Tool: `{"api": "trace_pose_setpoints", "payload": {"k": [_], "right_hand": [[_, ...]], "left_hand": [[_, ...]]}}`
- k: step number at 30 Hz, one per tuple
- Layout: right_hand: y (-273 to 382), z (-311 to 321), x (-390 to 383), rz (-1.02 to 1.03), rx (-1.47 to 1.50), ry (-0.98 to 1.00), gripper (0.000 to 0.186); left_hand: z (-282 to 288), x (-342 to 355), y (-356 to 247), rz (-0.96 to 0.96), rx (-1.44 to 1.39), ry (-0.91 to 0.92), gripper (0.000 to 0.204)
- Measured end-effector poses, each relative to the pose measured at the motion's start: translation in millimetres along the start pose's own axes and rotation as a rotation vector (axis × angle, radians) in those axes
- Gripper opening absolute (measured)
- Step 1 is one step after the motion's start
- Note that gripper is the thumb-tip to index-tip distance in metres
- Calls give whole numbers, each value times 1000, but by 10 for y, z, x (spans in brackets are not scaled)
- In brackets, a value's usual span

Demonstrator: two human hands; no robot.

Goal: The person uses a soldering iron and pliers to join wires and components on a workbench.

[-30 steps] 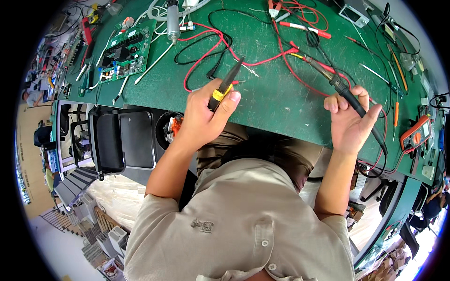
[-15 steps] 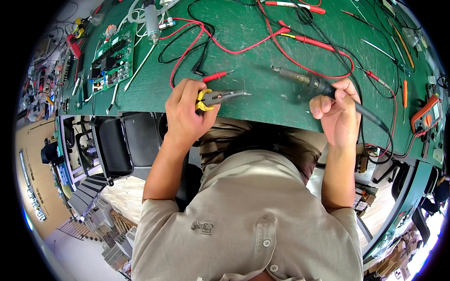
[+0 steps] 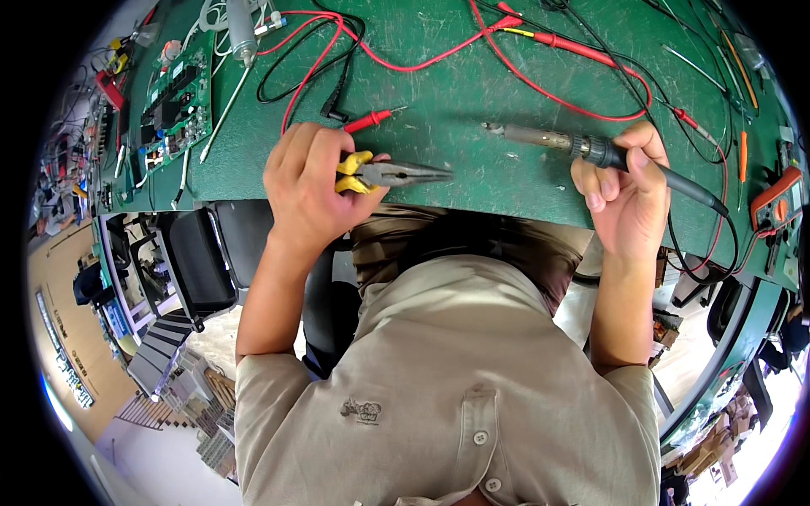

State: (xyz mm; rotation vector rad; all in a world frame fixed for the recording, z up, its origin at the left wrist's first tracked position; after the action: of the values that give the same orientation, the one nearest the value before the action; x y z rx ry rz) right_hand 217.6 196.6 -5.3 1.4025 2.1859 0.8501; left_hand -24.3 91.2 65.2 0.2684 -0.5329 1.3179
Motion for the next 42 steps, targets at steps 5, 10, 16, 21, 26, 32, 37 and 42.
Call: {"api": "trace_pose_setpoints", "payload": {"k": [5, 10, 16, 21, 26, 32, 37, 42], "right_hand": [[30, 36, -3, 23, 26, -13, 15], [5, 3, 4, 21, -35, 45, 18], [51, 31, 1, 51, 15, -10, 16], [32, 30, 8, 17, 5, -34, 16], [13, -18, -18, 38, -80, 10, 16], [-29, -197, -42, 21, -295, 96, 16], [-65, -271, -54, 42, -461, 127, 14], [-51, -256, -43, 60, -382, 128, 14]], "left_hand": [[-46, 25, 29, 8, -1, 193, 38], [-65, -24, -66, -1, -14, 360, 43], [2, -60, -59, -129, 31, 491, 41], [24, 75, -83, -251, 199, 486, 38], [-37, 128, -152, -350, 273, 473, 30], [-137, 59, -176, -416, 372, 511, 20], [-133, 110, -227, -461, 367, 363, 22], [-162, 52, -182, -433, 396, 442, 20]]}}
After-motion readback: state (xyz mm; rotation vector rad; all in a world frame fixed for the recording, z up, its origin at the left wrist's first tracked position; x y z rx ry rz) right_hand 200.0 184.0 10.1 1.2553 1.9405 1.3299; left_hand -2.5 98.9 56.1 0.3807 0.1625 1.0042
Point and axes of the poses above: each hand's wrist, its own x-axis towards the middle knuckle, its own z-axis out of the back of the hand, y = z × x, the point moved 10 cm from there along x, towards the middle knuckle, and after that the axes turned 5 degrees about x, right-handed, at the moved point
